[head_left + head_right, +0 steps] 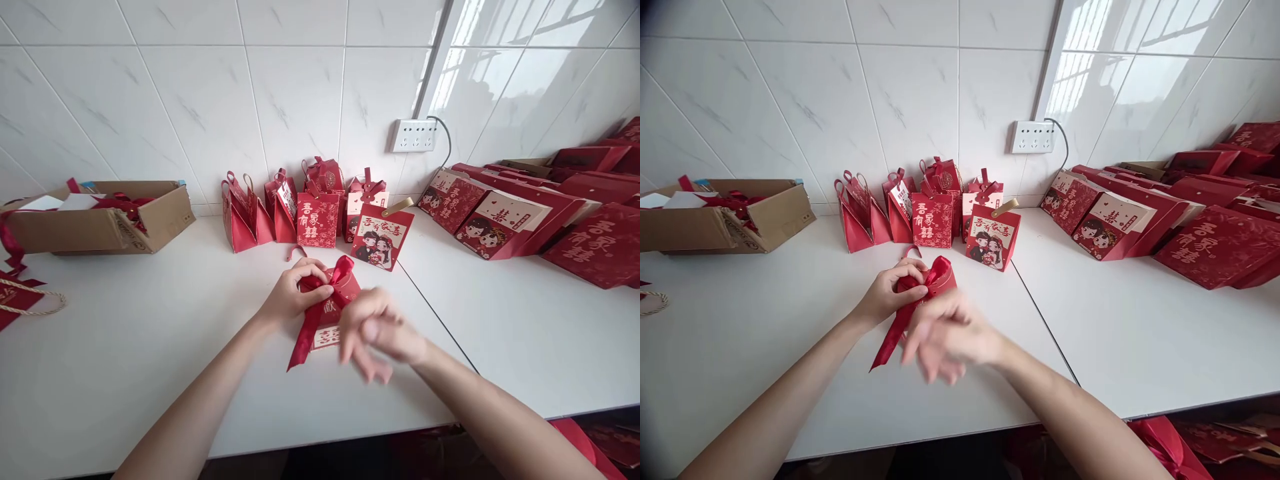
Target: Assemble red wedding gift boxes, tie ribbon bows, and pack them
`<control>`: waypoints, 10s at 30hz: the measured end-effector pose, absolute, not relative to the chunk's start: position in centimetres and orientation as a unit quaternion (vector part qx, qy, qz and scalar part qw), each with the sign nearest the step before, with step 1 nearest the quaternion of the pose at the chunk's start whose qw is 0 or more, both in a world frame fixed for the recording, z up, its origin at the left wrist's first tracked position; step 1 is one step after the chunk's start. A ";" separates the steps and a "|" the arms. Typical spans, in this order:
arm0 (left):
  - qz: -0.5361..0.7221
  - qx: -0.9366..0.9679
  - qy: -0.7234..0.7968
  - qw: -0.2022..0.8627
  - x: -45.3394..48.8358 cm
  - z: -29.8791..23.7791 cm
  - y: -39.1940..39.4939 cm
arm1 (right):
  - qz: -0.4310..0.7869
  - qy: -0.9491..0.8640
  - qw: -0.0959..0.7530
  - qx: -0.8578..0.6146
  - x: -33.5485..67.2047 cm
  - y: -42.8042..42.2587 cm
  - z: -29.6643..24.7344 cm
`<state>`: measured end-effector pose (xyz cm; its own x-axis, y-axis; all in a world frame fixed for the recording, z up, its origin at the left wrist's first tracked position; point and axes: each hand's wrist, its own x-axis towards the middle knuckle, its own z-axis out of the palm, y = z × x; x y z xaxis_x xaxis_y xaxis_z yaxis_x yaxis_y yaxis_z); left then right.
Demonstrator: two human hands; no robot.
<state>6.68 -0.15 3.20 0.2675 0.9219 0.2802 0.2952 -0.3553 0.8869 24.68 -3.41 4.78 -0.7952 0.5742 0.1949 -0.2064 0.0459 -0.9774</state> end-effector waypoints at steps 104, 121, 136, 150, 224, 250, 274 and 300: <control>0.410 0.718 0.462 0.319 11.0 9.1 0.2 | 0.256 -0.844 0.320 -0.346 31.8 3.6 9.8; 0.224 0.857 0.409 0.219 12.1 7.4 0.5 | 0.160 -0.899 0.161 -0.375 30.3 1.6 8.2; 0.268 0.867 0.365 0.208 13.5 4.9 -1.7 | 0.206 -0.883 0.210 -0.367 32.5 -1.7 7.2; 0.291 0.843 0.358 0.276 13.1 4.9 -2.8 | 0.338 -0.814 0.339 -0.329 32.0 -3.4 5.6; 0.314 0.833 0.419 0.177 7.0 11.0 -2.4 | 0.476 -0.618 0.567 -0.264 37.5 -2.7 14.2; 0.552 0.633 0.222 0.495 13.7 15.8 -0.2 | 0.493 -0.655 0.533 -0.210 33.0 0.0 13.8; 0.607 0.631 0.343 0.339 14.5 15.3 -1.4 | 0.510 -0.603 0.586 -0.180 31.6 -0.6 14.5; 0.594 0.679 0.268 0.337 14.4 15.1 -1.9 | 0.502 -0.604 0.590 -0.185 31.5 -0.7 14.5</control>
<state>14.45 -1.87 15.10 0.1500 0.7656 0.6256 -0.0364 -0.6281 0.7773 31.46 -0.72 14.47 -0.2349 0.8168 0.5269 -0.3693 0.4264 -0.8257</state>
